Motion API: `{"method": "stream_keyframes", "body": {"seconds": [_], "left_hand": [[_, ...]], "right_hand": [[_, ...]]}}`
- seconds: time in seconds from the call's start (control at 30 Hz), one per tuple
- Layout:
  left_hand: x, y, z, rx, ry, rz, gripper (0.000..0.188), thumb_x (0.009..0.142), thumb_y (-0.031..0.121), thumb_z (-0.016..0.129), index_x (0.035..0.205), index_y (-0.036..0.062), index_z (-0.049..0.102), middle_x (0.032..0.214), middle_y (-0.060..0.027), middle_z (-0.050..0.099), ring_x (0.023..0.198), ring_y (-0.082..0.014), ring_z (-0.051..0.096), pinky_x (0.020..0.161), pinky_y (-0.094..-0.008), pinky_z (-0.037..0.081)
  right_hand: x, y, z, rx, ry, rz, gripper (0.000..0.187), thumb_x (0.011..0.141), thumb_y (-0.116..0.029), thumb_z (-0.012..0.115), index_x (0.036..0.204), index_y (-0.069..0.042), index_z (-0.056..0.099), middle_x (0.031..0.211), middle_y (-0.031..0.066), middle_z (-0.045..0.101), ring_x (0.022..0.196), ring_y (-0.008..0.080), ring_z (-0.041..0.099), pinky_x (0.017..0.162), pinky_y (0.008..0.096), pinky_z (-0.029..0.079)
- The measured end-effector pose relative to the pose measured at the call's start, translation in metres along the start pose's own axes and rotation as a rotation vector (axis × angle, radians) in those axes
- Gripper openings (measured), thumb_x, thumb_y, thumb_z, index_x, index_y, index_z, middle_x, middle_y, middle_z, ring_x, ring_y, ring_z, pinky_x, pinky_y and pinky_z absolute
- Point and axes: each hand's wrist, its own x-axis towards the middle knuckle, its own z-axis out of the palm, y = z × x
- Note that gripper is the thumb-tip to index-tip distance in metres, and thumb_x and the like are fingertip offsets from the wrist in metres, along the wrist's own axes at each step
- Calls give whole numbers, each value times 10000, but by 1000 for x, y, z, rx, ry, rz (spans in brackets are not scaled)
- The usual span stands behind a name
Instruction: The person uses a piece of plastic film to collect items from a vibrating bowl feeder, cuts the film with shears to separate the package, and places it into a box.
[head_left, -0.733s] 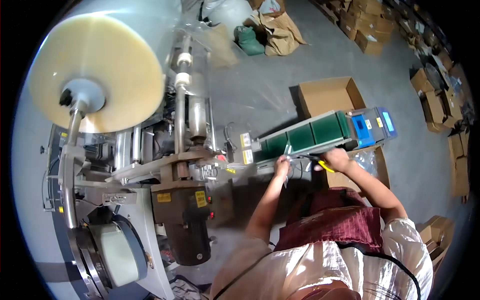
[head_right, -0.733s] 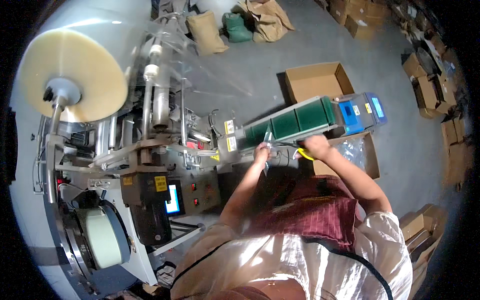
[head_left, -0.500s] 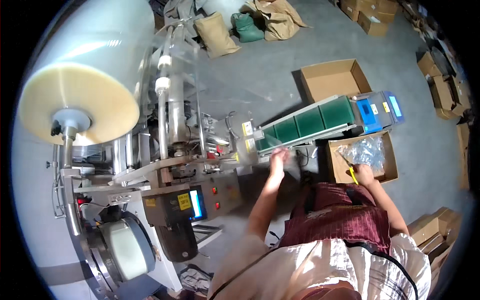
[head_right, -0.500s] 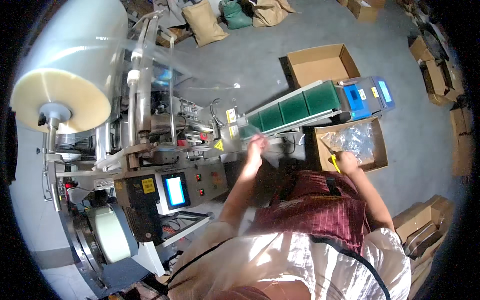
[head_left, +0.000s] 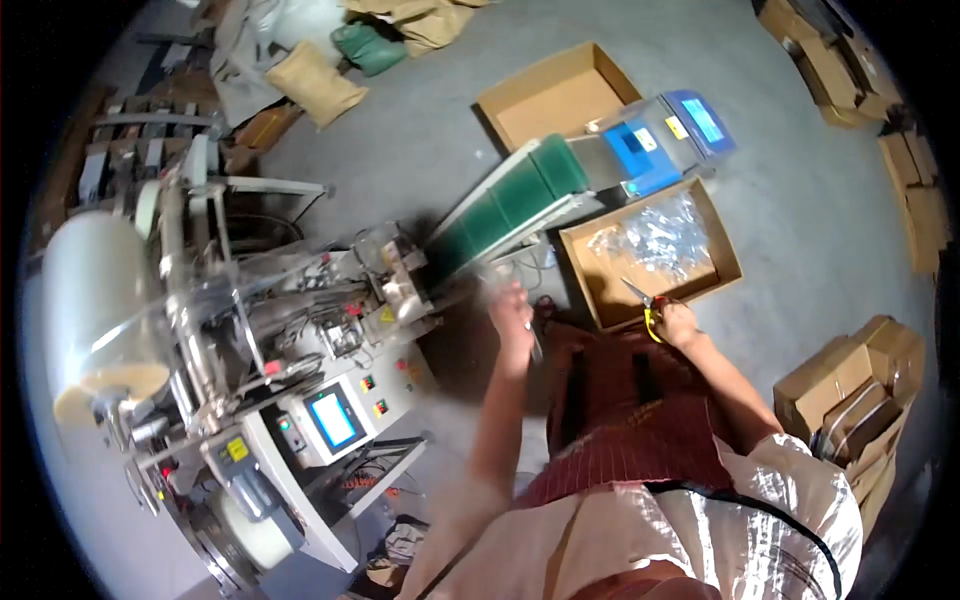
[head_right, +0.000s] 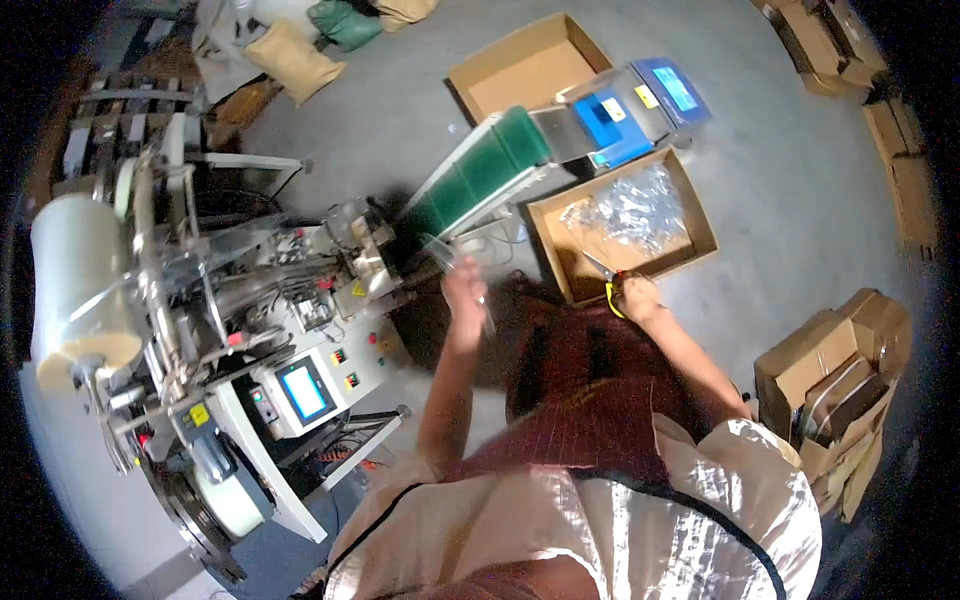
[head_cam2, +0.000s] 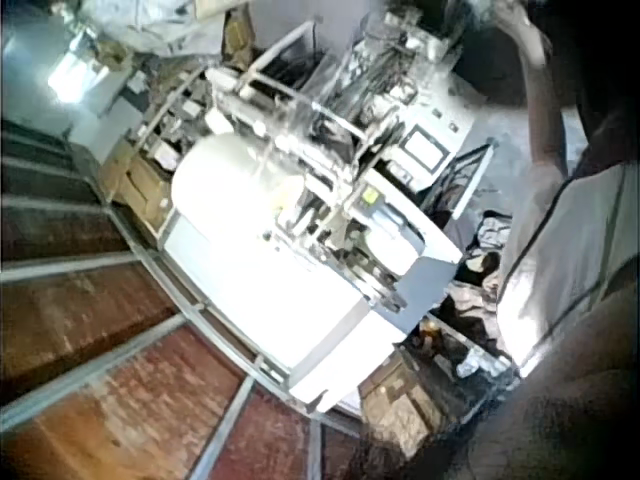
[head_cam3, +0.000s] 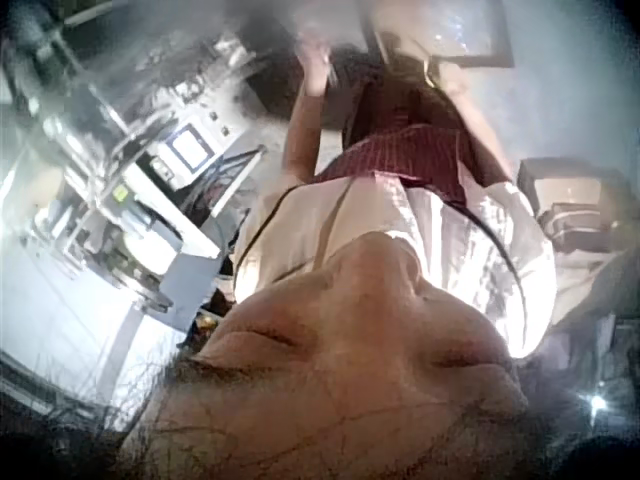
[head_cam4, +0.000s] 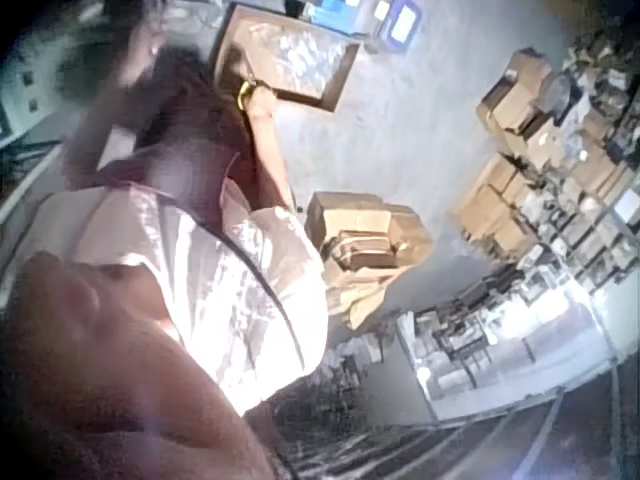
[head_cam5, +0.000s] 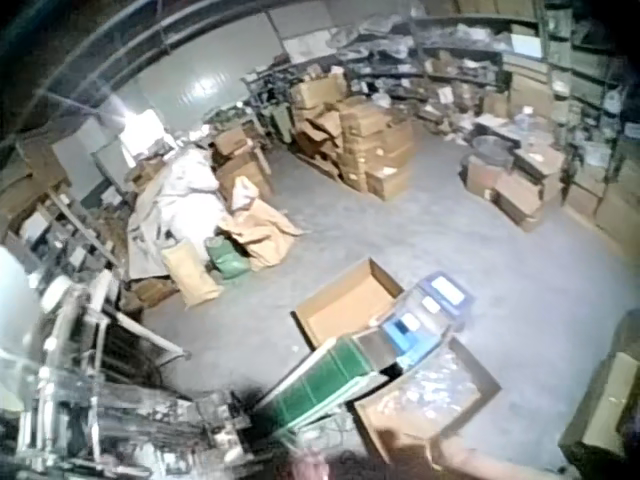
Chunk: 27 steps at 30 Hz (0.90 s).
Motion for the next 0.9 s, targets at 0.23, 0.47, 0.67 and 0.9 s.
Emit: {"method": "stream_keyframes", "body": {"seconds": [0.23, 0.47, 0.67, 0.9], "left_hand": [[0, -170, -22, 272, 2, -221, 271, 835, 250, 678, 975, 30, 603, 827, -43, 601, 606, -167, 517, 536, -288, 427], [117, -314, -162, 1134, -68, -106, 355, 904, 274, 575, 1160, 28, 580, 889, -160, 671, 819, -286, 653, 782, -398, 504], [330, -257, -276, 1999, -173, 239, 490, 924, 265, 533, 1365, 66, 456, 1311, -244, 517, 1259, -377, 454, 1035, -462, 395], [420, -361, -77, 2023, -319, 303, 612, 889, 206, 590, 1439, 82, 355, 1426, -228, 410, 1306, -387, 404, 1064, -445, 384]], "right_hand": [[-7, 134, 49, -149, -179, 9, 212, 760, -100, 558, 929, -4, 644, 862, 184, 667, 815, 317, 659, 749, 419, 537], [92, 177, 127, -72, -191, -58, 279, 769, -107, 569, 1034, -26, 601, 887, 197, 654, 821, 372, 635, 717, 465, 525], [255, 122, 253, 195, 59, -289, 271, 809, -159, 595, 1033, -7, 586, 867, 199, 647, 798, 349, 632, 708, 441, 513], [269, 228, 402, 649, -352, 199, 319, 862, -204, 537, 1117, -12, 552, 950, 147, 639, 892, 295, 604, 773, 390, 503]]}}
